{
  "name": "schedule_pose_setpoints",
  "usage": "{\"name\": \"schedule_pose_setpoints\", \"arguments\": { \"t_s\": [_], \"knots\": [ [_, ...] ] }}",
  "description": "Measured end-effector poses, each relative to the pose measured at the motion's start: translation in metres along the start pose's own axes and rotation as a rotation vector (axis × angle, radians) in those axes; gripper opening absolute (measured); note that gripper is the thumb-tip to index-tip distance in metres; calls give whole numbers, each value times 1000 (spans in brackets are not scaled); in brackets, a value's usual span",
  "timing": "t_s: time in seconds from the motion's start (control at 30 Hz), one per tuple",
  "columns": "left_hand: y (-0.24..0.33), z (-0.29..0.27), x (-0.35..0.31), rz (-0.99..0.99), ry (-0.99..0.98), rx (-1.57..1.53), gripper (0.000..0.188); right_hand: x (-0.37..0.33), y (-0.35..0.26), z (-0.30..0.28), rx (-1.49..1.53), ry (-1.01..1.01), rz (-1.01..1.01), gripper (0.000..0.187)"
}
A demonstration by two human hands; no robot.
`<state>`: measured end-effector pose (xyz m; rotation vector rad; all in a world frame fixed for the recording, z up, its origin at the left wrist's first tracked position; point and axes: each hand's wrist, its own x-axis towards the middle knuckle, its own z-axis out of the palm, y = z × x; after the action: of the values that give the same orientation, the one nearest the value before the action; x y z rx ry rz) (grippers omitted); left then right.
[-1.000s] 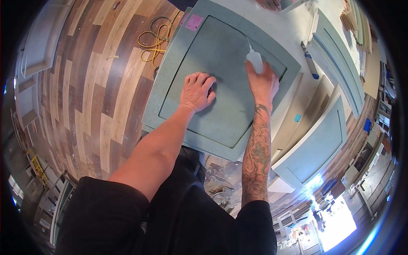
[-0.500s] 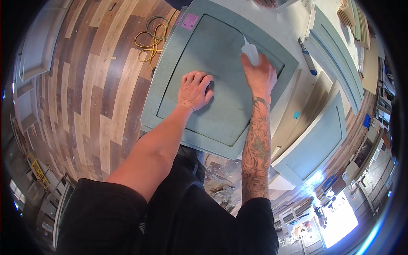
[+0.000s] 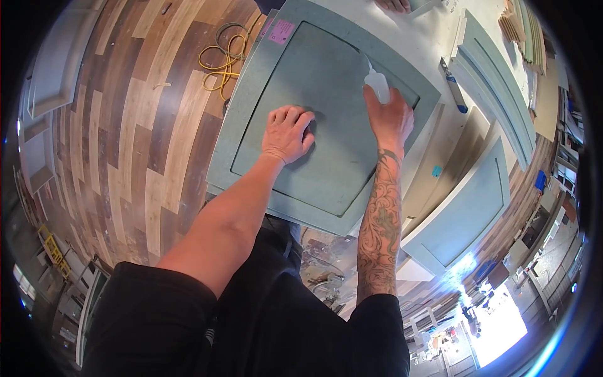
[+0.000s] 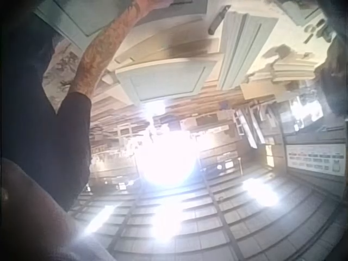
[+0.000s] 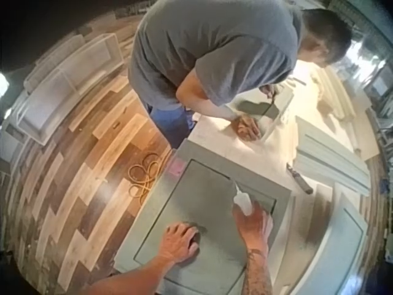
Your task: Apply sealant or glue into the grooves of wooden cabinet doors and clean up excess with a tool.
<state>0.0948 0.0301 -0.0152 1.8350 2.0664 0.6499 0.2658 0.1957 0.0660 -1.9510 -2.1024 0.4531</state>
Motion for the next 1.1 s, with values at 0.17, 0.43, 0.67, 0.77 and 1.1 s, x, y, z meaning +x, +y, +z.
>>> {"name": "schedule_pose_setpoints", "arguments": {
  "t_s": [0.17,0.43,0.67,0.77,1.1],
  "knots": [
    [1,1,0,6,18,-2,41,-2,6,-1,-17,1,5,52],
    [1,0,1,6,33,-1,40,-5,8,-4,4,-24,54,58],
    [2,-1,2,6,25,11,39,-6,11,-7,-22,-39,86,58],
    [2,-1,1,2,13,16,40,-7,9,-9,-30,-55,106,57],
    [0,1,0,-1,-3,26,43,-6,0,-20,-55,-81,181,54]
  ]
}}
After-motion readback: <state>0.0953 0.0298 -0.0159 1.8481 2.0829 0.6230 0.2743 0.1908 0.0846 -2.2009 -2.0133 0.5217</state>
